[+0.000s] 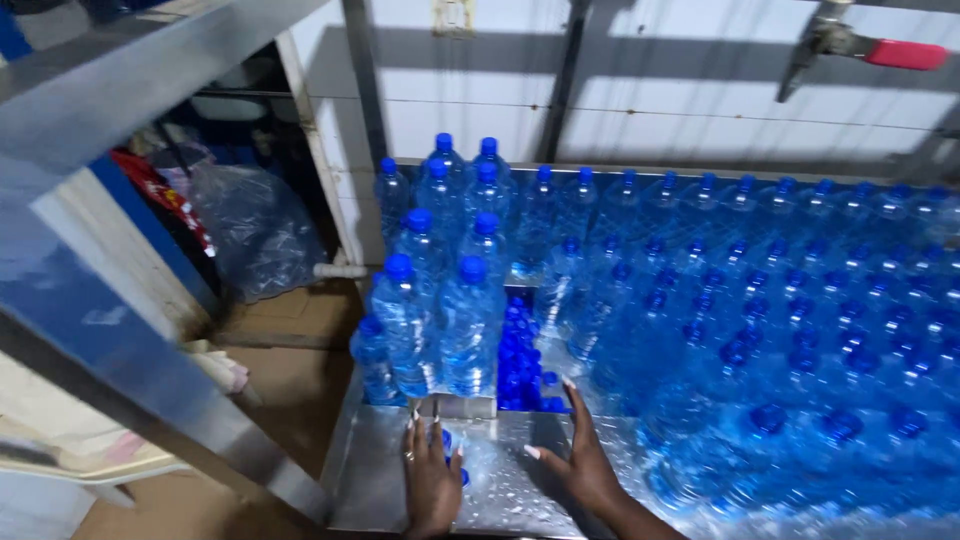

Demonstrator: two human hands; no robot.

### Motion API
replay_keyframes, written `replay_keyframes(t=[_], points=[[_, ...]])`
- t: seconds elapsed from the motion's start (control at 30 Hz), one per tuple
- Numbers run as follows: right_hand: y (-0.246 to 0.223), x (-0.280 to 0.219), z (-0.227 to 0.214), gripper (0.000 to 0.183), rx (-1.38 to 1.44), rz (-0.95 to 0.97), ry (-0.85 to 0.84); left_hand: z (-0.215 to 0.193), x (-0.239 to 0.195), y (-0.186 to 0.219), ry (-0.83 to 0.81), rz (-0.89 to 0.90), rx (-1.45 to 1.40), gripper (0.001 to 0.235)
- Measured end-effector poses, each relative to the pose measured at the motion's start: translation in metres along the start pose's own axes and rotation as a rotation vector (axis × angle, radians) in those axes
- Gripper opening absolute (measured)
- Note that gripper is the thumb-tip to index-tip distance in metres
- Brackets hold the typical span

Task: Organizing blue plastic water bottles into a metal grid rack at a filling station

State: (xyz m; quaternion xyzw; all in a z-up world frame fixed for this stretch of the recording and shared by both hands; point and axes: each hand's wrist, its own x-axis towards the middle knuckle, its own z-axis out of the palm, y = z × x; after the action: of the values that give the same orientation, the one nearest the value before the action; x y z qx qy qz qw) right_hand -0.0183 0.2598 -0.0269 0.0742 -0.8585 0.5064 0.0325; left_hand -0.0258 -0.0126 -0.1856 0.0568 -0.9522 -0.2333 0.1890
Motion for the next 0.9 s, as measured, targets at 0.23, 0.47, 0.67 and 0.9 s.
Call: replay_keyframes(t=[0.23, 0.47, 0.67, 0.9], points=[[0.101, -0.044, -0.031, 0.096, -0.4, -0.112, 0.015, 0.08, -0.018, 0.13, 0.105, -0.143, -0.375, 0.063], [0.125, -0.074, -0.04, 0.071, -0.399, -0.378, -0.04, 0.112, -0.023, 0.197, -0.284, -0.057, -0.86, 0.054], [0.096, -0.066, -0.044, 0.072, -0.536, -0.517, -0.094, 0.091, -0.015, 0.167, -0.316, -0.039, -1.122, 0.064], [0.122, -0.049, -0.008, 0.052, -0.677, -0.733, -0.311, 0.042, -0.006, 0.129, -0.319, -0.131, -0.89, 0.062]])
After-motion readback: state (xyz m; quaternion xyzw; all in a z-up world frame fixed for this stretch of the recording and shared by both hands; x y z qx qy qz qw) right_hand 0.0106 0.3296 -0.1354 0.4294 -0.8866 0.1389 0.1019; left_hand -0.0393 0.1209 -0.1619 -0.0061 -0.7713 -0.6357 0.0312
